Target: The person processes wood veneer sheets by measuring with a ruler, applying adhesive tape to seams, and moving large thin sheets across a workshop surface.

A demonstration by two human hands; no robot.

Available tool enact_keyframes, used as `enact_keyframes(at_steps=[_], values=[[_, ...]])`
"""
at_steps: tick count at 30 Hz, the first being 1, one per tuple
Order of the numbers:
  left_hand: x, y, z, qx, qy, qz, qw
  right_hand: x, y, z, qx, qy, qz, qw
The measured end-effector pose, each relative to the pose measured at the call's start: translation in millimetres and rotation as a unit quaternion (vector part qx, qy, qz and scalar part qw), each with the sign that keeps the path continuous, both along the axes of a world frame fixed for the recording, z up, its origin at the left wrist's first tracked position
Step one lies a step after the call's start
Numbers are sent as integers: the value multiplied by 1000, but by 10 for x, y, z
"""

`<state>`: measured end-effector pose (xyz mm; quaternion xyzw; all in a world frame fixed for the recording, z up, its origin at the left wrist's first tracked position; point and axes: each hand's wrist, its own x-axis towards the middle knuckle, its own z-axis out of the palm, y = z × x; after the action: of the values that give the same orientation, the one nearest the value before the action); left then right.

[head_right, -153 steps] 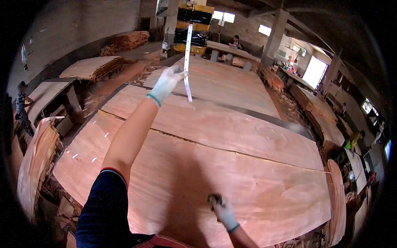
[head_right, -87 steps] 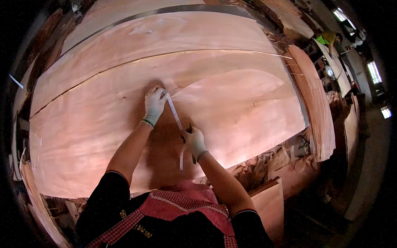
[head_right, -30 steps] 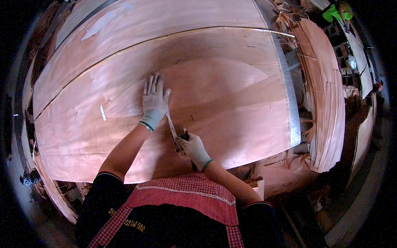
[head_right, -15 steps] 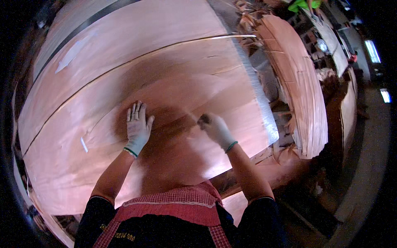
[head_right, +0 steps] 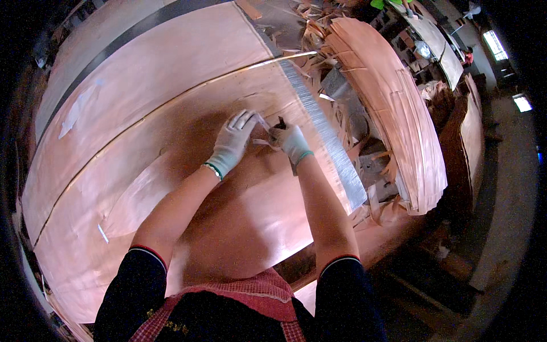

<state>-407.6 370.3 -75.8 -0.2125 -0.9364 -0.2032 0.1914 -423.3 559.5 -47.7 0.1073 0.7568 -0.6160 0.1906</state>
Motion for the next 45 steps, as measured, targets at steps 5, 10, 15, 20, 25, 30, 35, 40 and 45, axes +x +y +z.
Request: enact_keyframes(at_steps=[5,10,15,20,25,30,35,40,45], values=[[-257,166,-190,-139,-50,-119,982,-92,336,-477,-2,-22,-10,1000],[-171,74,-159,-290,-75,-79,951,173,297,-44,61,-70,2,996],[-9,452,104,-409,-107,-76,903,526,821,-301,87,34,12,996],[345,777,-22,-387,-109,-123,908,760,426,-30,-130,22,-131,983],[338,578,-13,-104,-182,-124,970,1374,44,-295,66,104,-136,983],[863,-276,35,44,-155,-8,987,1391,176,251,33,71,-59,995],[1623,-1777,39,-35,-81,318,944,1279,-796,158,110,127,174,970],[1660,-2501,-14,7,-56,374,926,765,-2520,-118,154,244,284,914],[1473,-2505,-235,-160,-163,191,955,565,-3128,-230,373,217,311,847]])
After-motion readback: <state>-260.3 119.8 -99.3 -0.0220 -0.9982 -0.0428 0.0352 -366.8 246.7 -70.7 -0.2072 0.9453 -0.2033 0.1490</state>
